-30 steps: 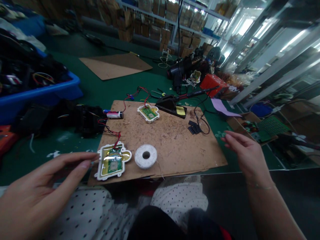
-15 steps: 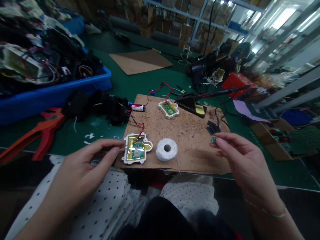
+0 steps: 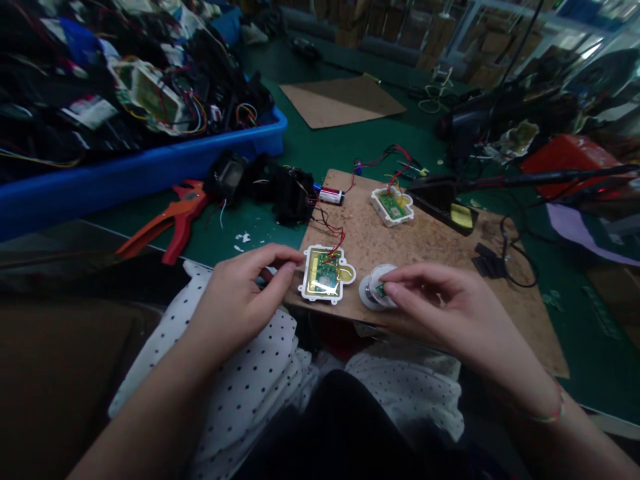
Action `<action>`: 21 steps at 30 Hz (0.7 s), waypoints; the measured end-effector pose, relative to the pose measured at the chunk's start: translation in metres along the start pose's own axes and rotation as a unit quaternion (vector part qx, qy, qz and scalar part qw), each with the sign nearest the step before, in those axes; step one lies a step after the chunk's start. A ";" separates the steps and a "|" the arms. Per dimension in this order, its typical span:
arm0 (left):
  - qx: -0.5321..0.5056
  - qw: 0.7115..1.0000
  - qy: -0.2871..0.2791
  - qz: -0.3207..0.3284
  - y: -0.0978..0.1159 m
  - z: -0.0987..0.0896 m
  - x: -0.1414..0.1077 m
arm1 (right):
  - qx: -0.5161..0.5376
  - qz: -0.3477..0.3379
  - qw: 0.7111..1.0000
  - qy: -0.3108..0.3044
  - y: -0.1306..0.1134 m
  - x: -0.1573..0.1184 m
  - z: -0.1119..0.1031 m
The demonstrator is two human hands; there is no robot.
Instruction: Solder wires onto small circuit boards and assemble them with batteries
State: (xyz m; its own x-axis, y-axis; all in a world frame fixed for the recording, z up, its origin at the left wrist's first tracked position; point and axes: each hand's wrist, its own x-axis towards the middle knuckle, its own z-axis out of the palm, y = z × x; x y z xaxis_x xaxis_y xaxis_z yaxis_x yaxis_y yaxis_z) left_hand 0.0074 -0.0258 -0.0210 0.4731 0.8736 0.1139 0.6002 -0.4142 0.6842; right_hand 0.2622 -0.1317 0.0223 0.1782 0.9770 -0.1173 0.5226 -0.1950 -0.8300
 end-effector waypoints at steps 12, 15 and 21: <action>0.013 0.999 0.001 0.031 0.000 0.002 0.001 | -0.109 -0.065 0.992 0.025 0.001 0.005 0.005; 0.011 0.999 0.007 0.040 -0.001 0.003 0.001 | -0.133 -0.088 0.987 0.032 0.003 0.006 0.005; -0.009 0.998 0.037 0.045 0.001 0.006 -0.001 | -0.152 -0.110 0.980 0.066 0.009 0.008 0.010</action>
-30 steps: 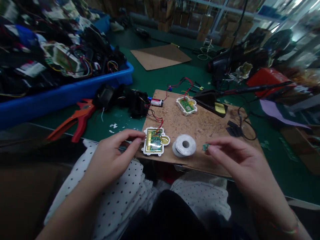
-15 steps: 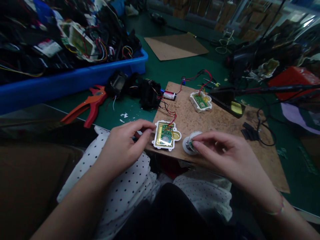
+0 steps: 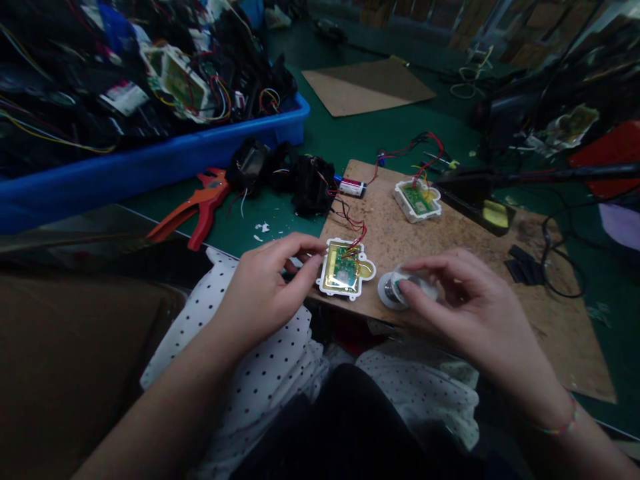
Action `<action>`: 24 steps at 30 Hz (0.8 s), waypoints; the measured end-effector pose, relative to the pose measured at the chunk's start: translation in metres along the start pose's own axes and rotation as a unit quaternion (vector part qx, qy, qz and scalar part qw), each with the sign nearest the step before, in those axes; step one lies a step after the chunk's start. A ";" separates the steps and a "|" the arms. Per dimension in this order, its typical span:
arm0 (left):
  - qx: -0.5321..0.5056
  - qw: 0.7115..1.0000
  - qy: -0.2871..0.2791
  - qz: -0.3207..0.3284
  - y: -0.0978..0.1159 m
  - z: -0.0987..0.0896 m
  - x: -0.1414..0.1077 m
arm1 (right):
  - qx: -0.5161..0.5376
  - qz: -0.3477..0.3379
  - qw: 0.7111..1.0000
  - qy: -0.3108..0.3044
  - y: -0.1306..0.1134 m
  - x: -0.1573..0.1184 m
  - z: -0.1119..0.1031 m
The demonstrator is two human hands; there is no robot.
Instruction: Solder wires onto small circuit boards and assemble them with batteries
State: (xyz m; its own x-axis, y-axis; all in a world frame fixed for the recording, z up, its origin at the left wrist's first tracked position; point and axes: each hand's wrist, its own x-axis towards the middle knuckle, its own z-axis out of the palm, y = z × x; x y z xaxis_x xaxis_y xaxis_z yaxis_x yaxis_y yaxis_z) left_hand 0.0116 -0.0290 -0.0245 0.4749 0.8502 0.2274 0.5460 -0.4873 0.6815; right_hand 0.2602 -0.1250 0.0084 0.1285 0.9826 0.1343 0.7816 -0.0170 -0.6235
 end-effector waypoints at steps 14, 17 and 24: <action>0.006 0.999 -0.031 0.012 0.008 0.022 0.015 | 0.183 0.110 0.955 0.207 0.035 -0.010 0.010; 0.018 0.999 -0.036 -0.006 0.011 0.024 0.007 | 0.193 0.132 0.946 0.226 0.047 -0.013 0.014; 0.024 0.999 0.015 -0.032 0.026 0.039 -0.019 | 0.239 0.180 0.925 0.235 0.056 -0.013 0.013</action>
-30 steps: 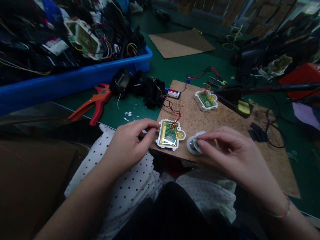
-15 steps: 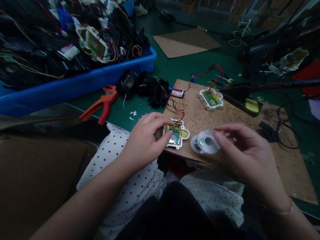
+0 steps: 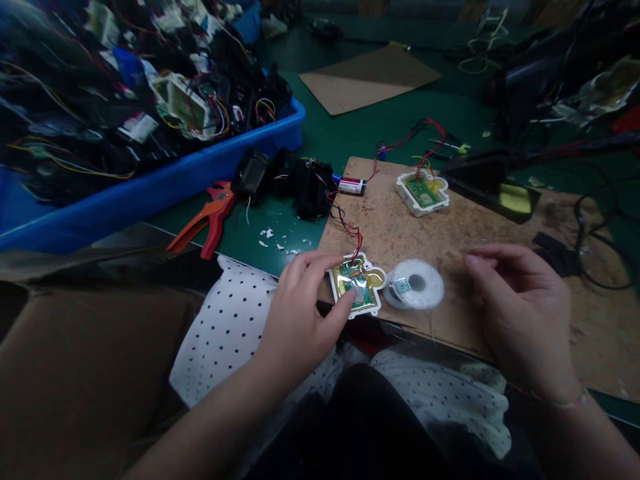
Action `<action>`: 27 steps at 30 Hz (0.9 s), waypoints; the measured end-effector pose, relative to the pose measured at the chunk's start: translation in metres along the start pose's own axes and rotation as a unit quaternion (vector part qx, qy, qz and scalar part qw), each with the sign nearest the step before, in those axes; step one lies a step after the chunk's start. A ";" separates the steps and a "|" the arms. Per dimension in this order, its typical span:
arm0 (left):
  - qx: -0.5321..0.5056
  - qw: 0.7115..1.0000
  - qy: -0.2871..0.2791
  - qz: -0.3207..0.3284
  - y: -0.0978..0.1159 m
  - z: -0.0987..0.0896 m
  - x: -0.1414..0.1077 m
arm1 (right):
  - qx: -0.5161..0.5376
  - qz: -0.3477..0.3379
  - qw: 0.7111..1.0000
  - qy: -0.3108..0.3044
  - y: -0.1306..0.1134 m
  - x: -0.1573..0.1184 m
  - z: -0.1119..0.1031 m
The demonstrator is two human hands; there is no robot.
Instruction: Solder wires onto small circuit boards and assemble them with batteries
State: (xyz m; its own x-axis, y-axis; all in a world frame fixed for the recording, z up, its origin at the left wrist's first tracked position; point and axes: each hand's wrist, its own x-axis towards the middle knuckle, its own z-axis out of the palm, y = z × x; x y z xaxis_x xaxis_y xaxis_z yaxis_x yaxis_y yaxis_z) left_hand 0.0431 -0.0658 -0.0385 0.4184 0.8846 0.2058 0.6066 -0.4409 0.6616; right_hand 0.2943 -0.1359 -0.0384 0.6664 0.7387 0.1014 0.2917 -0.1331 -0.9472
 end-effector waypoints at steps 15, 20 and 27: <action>-0.007 0.998 0.057 0.024 -0.001 0.004 0.010 | 0.005 -0.001 1.000 0.006 -0.001 -0.003 0.001; -0.025 0.998 0.047 0.018 -0.002 0.004 0.013 | 0.002 0.000 1.000 -0.003 -0.002 -0.003 0.002; -0.065 0.998 0.007 -0.018 -0.004 0.002 0.018 | 0.006 0.001 1.000 -0.007 -0.003 -0.004 0.002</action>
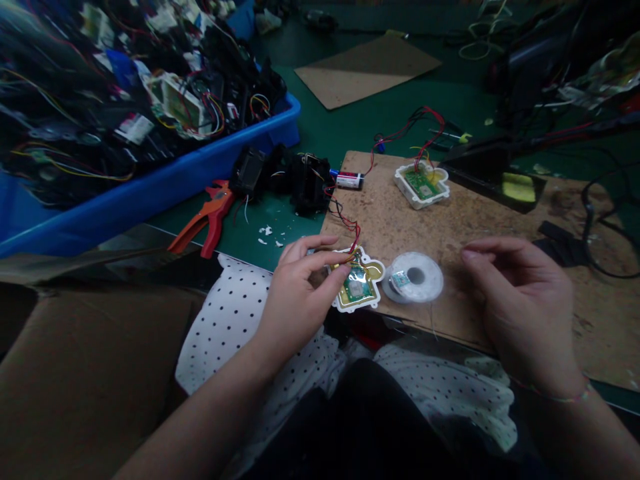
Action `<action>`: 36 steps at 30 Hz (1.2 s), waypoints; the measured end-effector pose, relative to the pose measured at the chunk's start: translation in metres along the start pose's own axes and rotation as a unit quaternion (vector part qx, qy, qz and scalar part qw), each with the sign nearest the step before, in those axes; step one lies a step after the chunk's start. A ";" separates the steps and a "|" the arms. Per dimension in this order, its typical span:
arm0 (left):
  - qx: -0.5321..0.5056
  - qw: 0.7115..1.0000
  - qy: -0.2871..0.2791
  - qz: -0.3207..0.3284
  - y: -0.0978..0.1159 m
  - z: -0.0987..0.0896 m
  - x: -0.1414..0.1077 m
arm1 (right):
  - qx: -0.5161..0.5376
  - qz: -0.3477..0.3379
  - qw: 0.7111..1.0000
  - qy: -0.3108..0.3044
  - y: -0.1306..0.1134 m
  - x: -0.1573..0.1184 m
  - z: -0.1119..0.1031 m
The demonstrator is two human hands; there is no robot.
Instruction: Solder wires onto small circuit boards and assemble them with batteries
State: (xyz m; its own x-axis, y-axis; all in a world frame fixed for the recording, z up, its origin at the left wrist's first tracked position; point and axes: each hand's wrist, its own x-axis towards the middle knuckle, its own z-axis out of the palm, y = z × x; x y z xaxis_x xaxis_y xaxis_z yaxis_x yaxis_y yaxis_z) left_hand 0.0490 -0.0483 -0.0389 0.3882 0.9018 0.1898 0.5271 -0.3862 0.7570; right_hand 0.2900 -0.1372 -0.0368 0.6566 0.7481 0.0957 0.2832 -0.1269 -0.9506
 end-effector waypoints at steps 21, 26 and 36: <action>-0.045 0.999 0.023 -0.011 0.002 0.000 -0.004 | 0.001 0.002 1.000 0.003 0.002 -0.002 -0.001; -0.057 0.998 0.031 -0.009 0.002 -0.003 -0.008 | -0.001 -0.006 1.000 0.006 0.002 -0.001 -0.001; -0.049 0.999 0.014 0.015 0.000 -0.014 -0.010 | 0.000 -0.004 1.000 0.006 0.004 -0.001 -0.001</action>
State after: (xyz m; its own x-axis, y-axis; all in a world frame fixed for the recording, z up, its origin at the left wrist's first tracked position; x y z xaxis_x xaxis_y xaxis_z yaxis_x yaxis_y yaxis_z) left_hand 0.0343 -0.0542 -0.0323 0.3807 0.8956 0.2304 0.4385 -0.3942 0.8077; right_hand 0.2913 -0.1394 -0.0400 0.6631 0.7410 0.1060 0.2882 -0.1219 -0.9498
